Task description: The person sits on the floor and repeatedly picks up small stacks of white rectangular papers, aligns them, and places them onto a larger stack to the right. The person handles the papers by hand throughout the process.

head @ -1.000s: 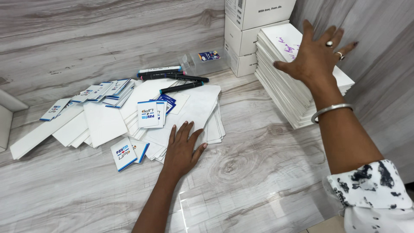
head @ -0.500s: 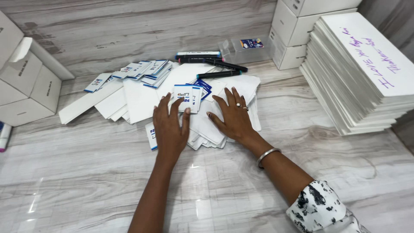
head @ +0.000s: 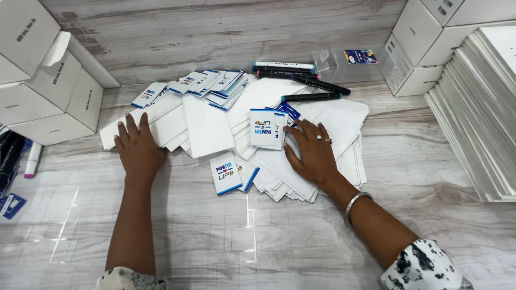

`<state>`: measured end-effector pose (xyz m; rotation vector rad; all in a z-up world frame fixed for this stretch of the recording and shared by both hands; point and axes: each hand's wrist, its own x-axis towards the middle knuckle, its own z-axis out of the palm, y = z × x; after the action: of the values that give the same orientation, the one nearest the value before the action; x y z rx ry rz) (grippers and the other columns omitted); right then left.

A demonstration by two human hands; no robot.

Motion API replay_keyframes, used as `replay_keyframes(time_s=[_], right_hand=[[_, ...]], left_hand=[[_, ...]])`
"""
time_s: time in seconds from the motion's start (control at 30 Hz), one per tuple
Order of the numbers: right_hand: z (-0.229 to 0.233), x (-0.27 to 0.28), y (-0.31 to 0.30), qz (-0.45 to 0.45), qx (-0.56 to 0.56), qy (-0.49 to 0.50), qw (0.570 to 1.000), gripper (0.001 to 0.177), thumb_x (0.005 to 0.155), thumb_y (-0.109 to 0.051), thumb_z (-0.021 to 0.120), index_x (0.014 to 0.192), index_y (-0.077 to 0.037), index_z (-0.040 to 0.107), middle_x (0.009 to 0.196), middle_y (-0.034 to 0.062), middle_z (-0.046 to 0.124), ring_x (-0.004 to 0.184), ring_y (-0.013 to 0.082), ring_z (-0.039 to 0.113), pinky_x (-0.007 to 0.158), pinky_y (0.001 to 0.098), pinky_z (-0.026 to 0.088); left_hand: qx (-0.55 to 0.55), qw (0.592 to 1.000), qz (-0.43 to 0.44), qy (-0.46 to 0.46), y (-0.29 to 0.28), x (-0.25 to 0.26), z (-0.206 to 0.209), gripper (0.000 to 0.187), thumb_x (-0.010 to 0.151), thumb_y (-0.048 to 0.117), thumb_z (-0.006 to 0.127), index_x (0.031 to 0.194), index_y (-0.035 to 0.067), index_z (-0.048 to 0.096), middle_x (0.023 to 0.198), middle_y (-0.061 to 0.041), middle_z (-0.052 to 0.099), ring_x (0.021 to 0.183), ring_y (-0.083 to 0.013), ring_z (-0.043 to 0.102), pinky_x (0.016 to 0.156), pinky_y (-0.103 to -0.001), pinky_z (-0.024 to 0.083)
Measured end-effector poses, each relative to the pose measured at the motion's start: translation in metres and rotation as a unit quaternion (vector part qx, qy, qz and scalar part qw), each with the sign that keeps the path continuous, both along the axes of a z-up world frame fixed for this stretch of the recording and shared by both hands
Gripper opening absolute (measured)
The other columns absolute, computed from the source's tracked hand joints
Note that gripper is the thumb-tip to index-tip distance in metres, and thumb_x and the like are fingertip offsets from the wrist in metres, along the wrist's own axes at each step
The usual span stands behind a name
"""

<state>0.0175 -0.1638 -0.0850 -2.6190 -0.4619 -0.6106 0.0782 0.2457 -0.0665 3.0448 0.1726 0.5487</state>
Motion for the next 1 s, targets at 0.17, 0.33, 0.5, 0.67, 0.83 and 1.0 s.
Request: replay_keyframes(time_s=[0.17,0.33,0.5,0.67,0.83,1.0], right_hand=[[0.002,-0.001,0.001,0.001,-0.005,-0.013,1.000,0.046,0.095,-0.028,0.062,0.138,-0.014,0.058,0.144,0.0197,0.051,0.141,0.0359,0.042,0.119,0.0605,0.025],[0.003,0.001,0.001,0.005,-0.004,-0.008,1.000,0.047,0.094,-0.027,0.064,0.137,-0.012,0.058,0.142,0.0208,0.052,0.140,0.0373,0.043,0.118,0.0612,0.025],[0.009,-0.004,-0.001,0.002,0.032,-0.027,0.999,0.043,0.096,-0.026,0.062,0.135,-0.010,0.059,0.137,0.0205,0.054,0.132,0.0353,0.048,0.113,0.0573,0.034],[0.018,-0.012,-0.010,-0.043,0.126,-0.006,0.991,0.036,0.103,-0.025,0.057,0.134,-0.008,0.061,0.127,0.0177,0.058,0.119,0.0344,0.054,0.101,0.0498,0.046],[0.015,-0.020,-0.029,-0.055,0.149,-0.016,0.987,0.034,0.108,-0.026,0.055,0.135,-0.006,0.061,0.128,0.0174,0.054,0.120,0.0352,0.048,0.102,0.0500,0.043],[0.008,-0.026,-0.040,-0.054,0.199,-0.007,0.978,0.033,0.107,-0.029,0.056,0.133,-0.009,0.062,0.132,0.0144,0.050,0.122,0.0320,0.045,0.107,0.0473,0.040]], left_hand=[[0.241,0.967,-0.076,0.034,0.003,0.048,-0.012,0.066,0.100,0.014,0.060,0.160,0.021,0.034,0.154,-0.024,0.043,0.132,-0.0439,0.051,0.095,-0.058,0.051],[0.308,0.941,-0.127,0.060,0.009,0.043,-0.013,0.064,0.097,0.011,0.055,0.159,0.019,0.039,0.143,-0.023,0.057,0.106,-0.0333,0.070,0.078,-0.043,0.061],[0.301,0.932,-0.186,0.073,-0.023,0.031,-0.011,0.057,0.095,0.009,0.055,0.152,0.011,0.045,0.132,-0.030,0.061,0.091,-0.0357,0.074,0.066,-0.040,0.063],[0.334,0.911,-0.234,0.055,-0.083,0.011,-0.018,0.046,0.094,0.014,0.056,0.135,-0.005,0.055,0.123,-0.039,0.062,0.086,-0.0403,0.075,0.064,-0.042,0.062],[0.375,0.894,-0.246,0.027,-0.139,-0.018,-0.028,0.058,0.087,0.018,0.058,0.138,-0.009,0.052,0.116,-0.042,0.063,0.080,-0.0445,0.074,0.057,-0.041,0.063],[0.397,0.886,-0.239,0.012,-0.204,-0.055,-0.024,0.044,0.096,0.017,0.057,0.128,-0.014,0.059,0.125,-0.045,0.060,0.091,-0.0500,0.071,0.069,-0.046,0.061]])
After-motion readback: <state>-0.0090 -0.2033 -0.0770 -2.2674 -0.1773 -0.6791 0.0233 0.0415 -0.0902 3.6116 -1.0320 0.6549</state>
